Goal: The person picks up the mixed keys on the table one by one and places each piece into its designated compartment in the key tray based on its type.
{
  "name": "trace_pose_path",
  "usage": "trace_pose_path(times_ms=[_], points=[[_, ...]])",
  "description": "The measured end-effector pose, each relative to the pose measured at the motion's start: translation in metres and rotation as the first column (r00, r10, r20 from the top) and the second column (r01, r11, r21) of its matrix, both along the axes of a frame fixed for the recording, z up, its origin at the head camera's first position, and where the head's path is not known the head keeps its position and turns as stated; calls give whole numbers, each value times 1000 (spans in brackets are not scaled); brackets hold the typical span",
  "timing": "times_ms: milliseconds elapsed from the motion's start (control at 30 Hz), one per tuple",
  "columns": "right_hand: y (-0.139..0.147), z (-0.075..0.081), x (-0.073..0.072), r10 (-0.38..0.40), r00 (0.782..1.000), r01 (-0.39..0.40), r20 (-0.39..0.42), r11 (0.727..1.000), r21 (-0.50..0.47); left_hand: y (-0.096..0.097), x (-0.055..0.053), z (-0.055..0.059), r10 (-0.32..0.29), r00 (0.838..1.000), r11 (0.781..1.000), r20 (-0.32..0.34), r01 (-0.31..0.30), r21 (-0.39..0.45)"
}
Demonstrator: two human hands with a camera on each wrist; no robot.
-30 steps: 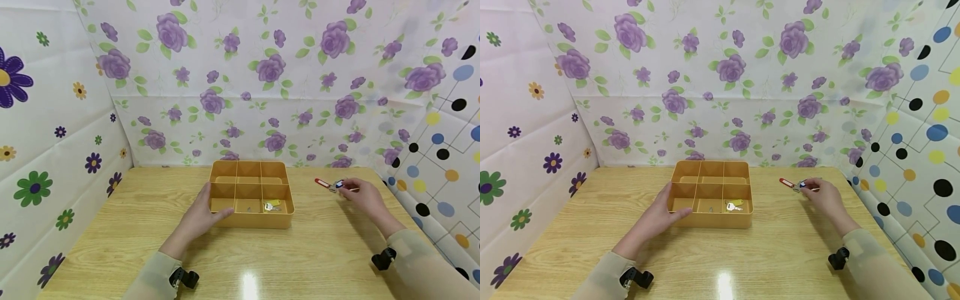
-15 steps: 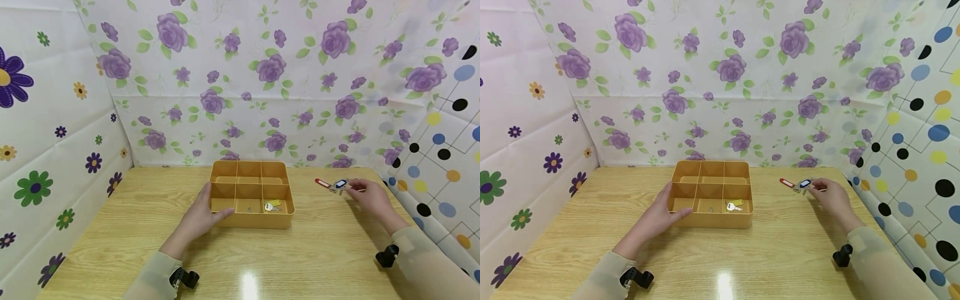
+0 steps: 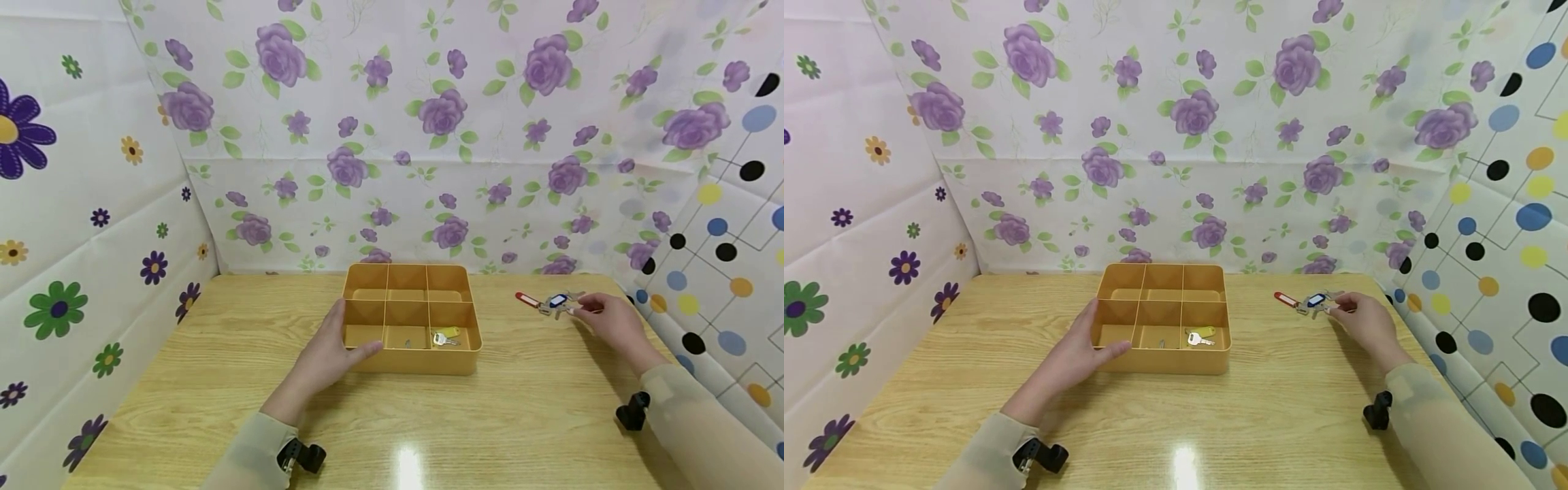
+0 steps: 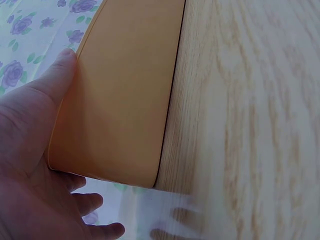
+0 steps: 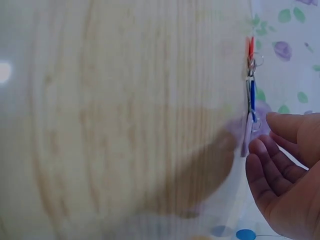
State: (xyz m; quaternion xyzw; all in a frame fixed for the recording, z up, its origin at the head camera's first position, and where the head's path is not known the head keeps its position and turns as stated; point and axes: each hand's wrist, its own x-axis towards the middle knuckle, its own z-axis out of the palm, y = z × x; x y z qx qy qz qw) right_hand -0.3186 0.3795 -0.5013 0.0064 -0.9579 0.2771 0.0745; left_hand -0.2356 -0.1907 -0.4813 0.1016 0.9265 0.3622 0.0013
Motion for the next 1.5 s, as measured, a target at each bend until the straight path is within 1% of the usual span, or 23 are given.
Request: trace_pose_path(times_ms=[267, 567, 700, 1100, 1500], points=[[6, -4, 0, 2, 1000, -2, 9, 1000, -3, 0, 1, 1, -2, 1000, 1000, 6, 2, 11], [11, -5, -4, 8, 999, -8, 52, 1000, -6, 0, 1, 1, -1, 1000, 1000, 2, 1, 8], [13, -6, -4, 1, 998, -2, 62, 1000, 8, 0, 1, 1, 0, 1000, 1000, 0, 0, 10], [15, -7, -6, -1, 999, -1, 51, 999, 54, 0, 1, 2, 2, 1000, 1000, 8, -2, 7], [17, -4, -7, 7, 998, -10, 70, 999, 38, 0, 2, 3, 8, 1000, 1000, 11, -8, 14]])
